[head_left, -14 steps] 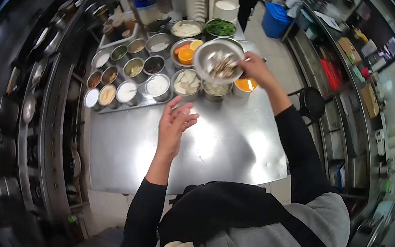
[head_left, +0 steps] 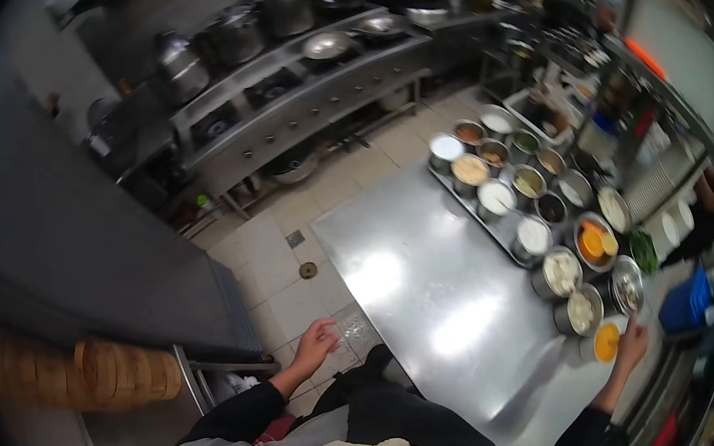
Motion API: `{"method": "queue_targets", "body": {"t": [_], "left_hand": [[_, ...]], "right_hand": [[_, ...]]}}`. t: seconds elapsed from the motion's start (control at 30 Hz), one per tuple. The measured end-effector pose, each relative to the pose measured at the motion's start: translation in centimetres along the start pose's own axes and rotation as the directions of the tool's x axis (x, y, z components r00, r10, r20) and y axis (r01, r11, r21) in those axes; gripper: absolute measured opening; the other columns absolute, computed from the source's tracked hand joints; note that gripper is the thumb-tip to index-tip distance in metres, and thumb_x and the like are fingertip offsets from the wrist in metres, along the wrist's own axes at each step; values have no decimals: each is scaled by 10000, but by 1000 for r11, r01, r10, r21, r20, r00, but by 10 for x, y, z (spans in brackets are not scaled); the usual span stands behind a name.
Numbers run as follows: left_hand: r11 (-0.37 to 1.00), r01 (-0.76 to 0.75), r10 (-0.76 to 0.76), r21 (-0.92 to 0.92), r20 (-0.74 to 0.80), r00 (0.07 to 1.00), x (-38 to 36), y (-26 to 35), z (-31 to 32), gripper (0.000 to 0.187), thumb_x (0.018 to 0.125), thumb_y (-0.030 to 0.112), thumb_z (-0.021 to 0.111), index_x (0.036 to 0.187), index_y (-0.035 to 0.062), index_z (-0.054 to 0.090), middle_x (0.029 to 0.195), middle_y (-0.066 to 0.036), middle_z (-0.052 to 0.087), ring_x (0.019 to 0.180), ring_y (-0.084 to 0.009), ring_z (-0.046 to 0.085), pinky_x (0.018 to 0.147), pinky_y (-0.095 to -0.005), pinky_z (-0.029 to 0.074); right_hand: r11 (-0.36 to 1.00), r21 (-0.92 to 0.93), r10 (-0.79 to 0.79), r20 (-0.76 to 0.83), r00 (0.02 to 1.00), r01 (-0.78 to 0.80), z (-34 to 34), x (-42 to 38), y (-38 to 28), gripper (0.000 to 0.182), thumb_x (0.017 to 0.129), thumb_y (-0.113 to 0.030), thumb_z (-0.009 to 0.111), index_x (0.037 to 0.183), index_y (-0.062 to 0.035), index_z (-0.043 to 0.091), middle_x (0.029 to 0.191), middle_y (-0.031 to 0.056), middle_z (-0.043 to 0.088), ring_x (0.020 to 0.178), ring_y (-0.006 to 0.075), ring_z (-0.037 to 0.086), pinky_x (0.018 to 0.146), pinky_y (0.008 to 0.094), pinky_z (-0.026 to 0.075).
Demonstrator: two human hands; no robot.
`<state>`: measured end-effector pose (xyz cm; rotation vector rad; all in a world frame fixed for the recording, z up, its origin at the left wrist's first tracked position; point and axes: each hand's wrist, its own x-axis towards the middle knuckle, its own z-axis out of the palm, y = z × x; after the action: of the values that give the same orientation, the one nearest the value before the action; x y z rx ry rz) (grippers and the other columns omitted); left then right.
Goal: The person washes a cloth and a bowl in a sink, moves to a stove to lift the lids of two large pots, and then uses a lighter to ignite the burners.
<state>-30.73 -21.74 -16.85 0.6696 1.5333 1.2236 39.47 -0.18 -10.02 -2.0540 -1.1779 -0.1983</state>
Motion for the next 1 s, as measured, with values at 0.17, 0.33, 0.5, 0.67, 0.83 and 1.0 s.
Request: {"method": "queue_targets", "body": {"t": [0.17, 0.33, 0.5, 0.67, 0.83, 1.0], "left_hand": [[857, 364, -263, 363, -298, 917, -33, -119, -153, 444, 792, 115, 685, 1212, 82, 545, 763, -107, 612, 646, -170, 603, 597, -320, 526], [704, 630, -558, 329, -292, 777, -27, -182, -242, 413, 811, 146, 691, 1189, 79, 538, 763, -107, 626, 627, -213, 626, 542, -350, 499], [829, 556, -540, 58, -173, 823, 40, -147, -265, 456, 801, 162, 724, 1198, 85, 514, 841, -101, 656, 697, -201, 637, 586, -321, 498], [923, 326, -268, 201, -272, 924, 104, -82, -313, 447, 822, 172, 706, 1218, 61, 530, 863, -86, 635, 742, -167, 635, 641, -296, 506], [978, 206, -202, -14, -274, 940, 154, -20, -362, 402, 845, 151, 671, 1215, 60, 542, 880, -82, 621, 769, -154, 634, 663, -289, 501], [951, 278, -222, 134, -329, 918, 214, -37, -412, 360, 836, 158, 660, 1170, 62, 567, 852, -85, 647, 761, -158, 643, 676, -303, 504]], "right_hand": [[727, 615, -28, 471, 882, -306, -2, -164, -164, 152, 947, -183, 589, 902, -38, 588, 752, -19, 559, 644, 79, 520, 552, 232, 434], [850, 523, -475, 815, 331, -69, 6, -241, -338, 336, 882, -188, 669, 1165, -37, 569, 942, 66, 659, 698, 125, 614, 633, 262, 501], [805, 289, -503, 796, 337, 517, 110, -262, -412, 696, 791, -379, 746, 1316, -6, 482, 1221, 234, 593, 1012, 358, 637, 886, 410, 503], [909, -79, 12, 986, 163, 410, 171, -264, -485, 986, 645, -430, 844, 1352, 76, 380, 867, 202, 693, 657, 249, 687, 607, 333, 554], [847, -228, 228, 972, 58, 480, 218, -272, -495, 975, 606, -472, 868, 1294, 83, 458, 826, 155, 697, 569, 195, 661, 505, 318, 532], [653, -403, 424, 896, 131, 641, 278, -246, -510, 621, 712, -531, 771, 1044, -12, 694, 859, 149, 708, 695, 261, 689, 674, 397, 542]]}}
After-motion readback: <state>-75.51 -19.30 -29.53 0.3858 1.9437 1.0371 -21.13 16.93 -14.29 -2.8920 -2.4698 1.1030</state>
